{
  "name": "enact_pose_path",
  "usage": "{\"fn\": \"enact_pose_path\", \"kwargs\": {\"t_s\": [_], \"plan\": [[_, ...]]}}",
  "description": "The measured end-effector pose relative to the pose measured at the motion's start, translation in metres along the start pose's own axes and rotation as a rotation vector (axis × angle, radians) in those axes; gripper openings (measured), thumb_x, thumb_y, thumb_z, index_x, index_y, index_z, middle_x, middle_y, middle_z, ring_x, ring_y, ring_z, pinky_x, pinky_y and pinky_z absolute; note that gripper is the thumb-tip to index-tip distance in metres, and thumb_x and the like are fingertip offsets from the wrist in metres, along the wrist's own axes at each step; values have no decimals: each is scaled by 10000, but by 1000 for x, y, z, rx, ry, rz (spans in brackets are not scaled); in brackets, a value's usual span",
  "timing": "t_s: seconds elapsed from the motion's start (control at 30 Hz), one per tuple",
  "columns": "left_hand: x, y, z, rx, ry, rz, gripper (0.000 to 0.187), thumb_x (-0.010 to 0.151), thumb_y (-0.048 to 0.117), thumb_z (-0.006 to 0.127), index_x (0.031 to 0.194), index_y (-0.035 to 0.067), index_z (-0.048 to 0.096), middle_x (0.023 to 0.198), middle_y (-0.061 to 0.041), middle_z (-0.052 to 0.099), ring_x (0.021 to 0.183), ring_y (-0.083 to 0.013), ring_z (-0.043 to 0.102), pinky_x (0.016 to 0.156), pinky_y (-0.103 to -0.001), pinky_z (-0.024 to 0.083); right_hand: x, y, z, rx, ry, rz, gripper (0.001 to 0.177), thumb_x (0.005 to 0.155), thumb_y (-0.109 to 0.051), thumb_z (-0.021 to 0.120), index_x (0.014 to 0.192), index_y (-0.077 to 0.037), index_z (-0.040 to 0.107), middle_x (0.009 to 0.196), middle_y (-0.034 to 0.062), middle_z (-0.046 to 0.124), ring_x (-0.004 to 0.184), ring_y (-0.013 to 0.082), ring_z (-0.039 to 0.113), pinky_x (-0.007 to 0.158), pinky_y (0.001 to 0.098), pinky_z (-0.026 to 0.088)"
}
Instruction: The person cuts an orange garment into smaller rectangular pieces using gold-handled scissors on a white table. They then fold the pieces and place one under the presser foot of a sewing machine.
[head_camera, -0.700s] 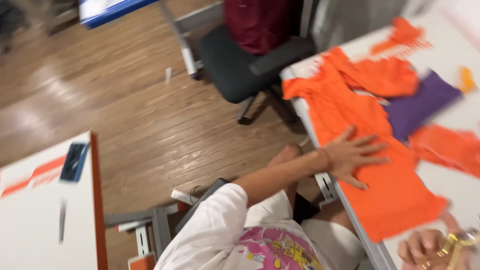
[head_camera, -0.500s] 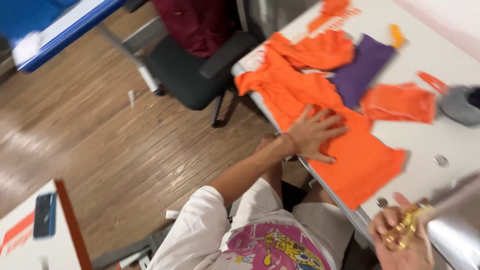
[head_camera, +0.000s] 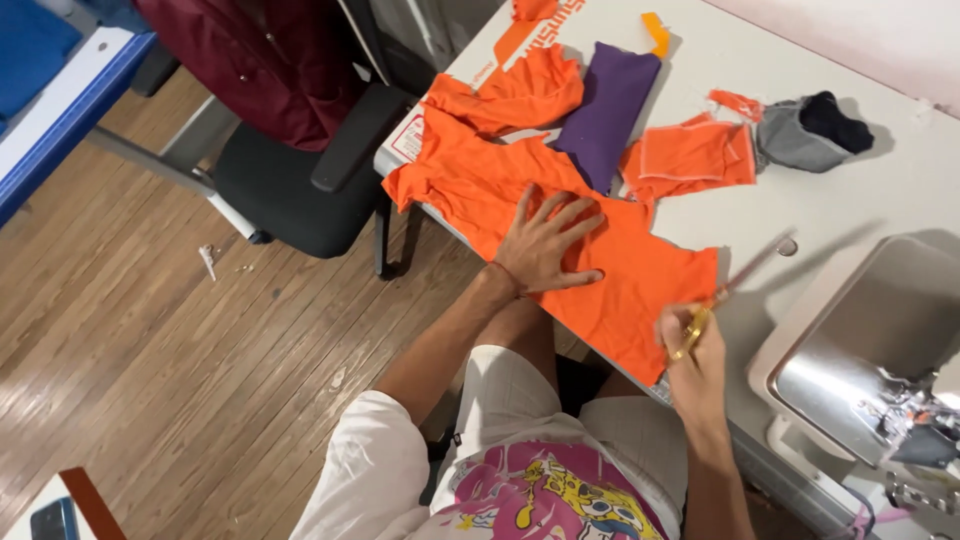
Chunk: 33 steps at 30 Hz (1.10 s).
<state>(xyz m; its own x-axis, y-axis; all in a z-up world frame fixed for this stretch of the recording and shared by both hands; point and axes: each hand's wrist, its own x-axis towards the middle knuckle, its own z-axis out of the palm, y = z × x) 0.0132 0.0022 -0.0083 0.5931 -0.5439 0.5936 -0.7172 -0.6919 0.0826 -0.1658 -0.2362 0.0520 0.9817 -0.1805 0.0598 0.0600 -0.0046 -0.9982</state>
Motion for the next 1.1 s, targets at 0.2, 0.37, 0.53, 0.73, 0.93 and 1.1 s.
{"fn": "enact_pose_path", "kwargs": {"t_s": [0.2,0.37,0.53,0.73,0.93,1.1], "plan": [[18,-3,-13,-35,-166,-97,1042,716,1058,541,1528,406,583,1761,-11,360,1636,-378,305,1258,-757,201,21,5,4,-219,110,-7,448,1163,-280,590,1542,-42,560,1064,64,527,1012,179,528,938,351,424],[34,-15,-7,-21,-397,-104,1150,752,1077,494,1701,446,342,1827,25,227,1690,-342,165,1314,-713,26,31,8,-5,-220,144,14,480,1173,-304,581,1558,-18,561,1041,102,557,867,210,582,810,384,462],[37,-20,-6,5,-420,-72,1150,798,1070,454,1737,432,270,1835,39,195,1698,-307,114,1312,-685,-68,6,-15,-7,-95,142,14,350,1180,-356,554,1248,-21,627,849,67,562,642,163,612,582,293,473],[34,-26,-3,-5,-362,-42,1054,861,1023,454,1725,439,304,1827,40,204,1692,-288,114,1303,-685,-68,-54,6,-19,45,12,236,371,1048,-269,639,1199,58,729,628,181,653,504,256,654,455,330,494],[40,-33,-24,-9,-487,37,1028,937,951,331,1748,335,192,1835,-34,123,1696,-339,83,1270,-782,1,-97,-10,-24,80,0,570,400,826,-49,829,1205,79,817,746,156,734,544,249,639,439,348,499],[34,-49,-28,-84,-494,119,1048,922,946,346,1739,299,233,1824,-31,174,1691,-323,84,1280,-759,-37,-114,-2,-45,-191,-203,546,236,730,-203,937,701,-13,801,1277,194,870,790,214,824,637,362,636]]}}
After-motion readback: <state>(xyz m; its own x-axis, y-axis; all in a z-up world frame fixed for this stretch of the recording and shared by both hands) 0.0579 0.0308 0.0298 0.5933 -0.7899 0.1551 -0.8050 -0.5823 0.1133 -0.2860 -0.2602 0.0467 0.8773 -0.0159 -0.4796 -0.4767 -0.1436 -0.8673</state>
